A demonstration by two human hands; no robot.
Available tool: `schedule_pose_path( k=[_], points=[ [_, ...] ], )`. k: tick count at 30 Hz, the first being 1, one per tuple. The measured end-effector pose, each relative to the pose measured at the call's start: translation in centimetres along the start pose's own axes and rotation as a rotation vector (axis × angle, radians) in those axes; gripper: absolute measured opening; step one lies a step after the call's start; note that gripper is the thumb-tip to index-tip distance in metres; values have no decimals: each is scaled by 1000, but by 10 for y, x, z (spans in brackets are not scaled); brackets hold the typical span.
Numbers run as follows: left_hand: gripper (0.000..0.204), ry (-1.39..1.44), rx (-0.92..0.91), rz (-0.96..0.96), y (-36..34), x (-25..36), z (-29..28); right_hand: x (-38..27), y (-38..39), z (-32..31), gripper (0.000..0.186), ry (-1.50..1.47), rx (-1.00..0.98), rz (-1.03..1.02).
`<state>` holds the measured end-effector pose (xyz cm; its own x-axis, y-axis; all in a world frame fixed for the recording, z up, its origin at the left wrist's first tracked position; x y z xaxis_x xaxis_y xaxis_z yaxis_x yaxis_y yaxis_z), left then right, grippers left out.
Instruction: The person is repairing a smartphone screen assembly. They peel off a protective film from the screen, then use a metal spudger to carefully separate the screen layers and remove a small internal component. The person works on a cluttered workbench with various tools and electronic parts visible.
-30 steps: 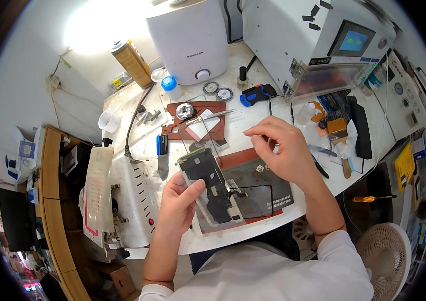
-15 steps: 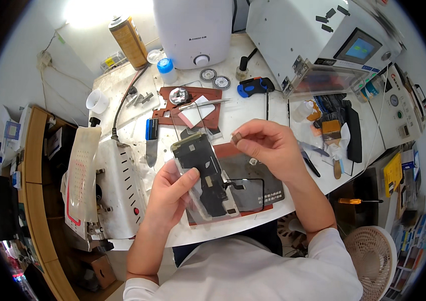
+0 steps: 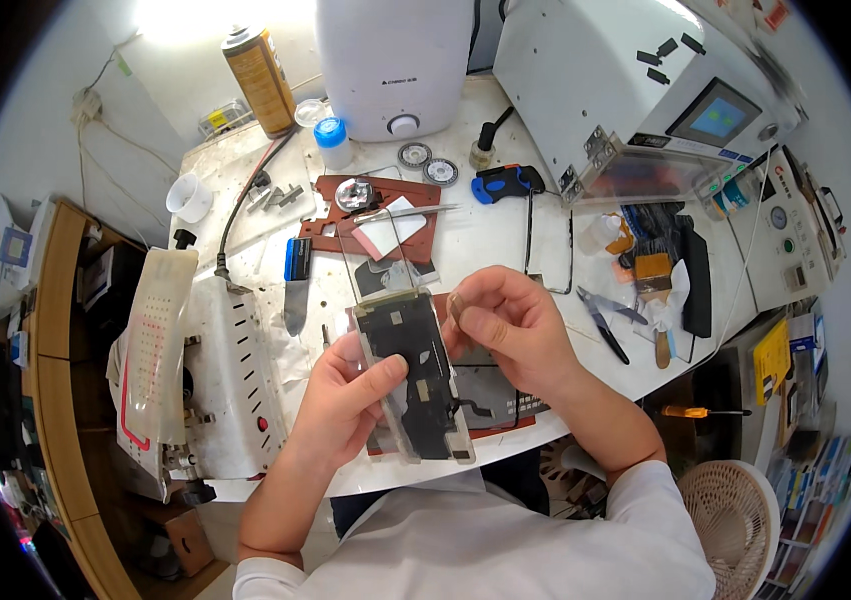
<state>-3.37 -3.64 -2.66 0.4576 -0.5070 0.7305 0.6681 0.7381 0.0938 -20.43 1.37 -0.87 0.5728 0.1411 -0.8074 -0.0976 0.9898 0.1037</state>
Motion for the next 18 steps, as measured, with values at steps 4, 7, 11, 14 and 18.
schedule_pose_path(
  k=[4,7,11,14,18],
  points=[
    [39,31,-16,-31,4,-6,-3,5,1,1,20,-24,-18,-20],
    [40,63,-13,-61,6,-7,-2,3,2,5,19,-30,-19,-22],
    [40,58,-10,-56,5,-8,-1,2,2,5,17,3,-31,-62],
    [40,104,-40,-61,6,-8,1,3,3,1,15,33,-17,-84],
    [40,129,-45,-63,5,-7,3,0,3,3,13,70,6,-105]
  ],
)
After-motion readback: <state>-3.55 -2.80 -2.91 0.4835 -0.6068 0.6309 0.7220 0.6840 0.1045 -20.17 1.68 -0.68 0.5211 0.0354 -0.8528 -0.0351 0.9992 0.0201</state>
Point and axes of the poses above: each hand's wrist, its own y-axis away from the middle knuckle, its own z-axis out of the palm, x = y × z, the point moved 7 cm from there along -y, towards the middle knuckle, and after that the axes turned 15 degrees about z, right-handed, at the moved point
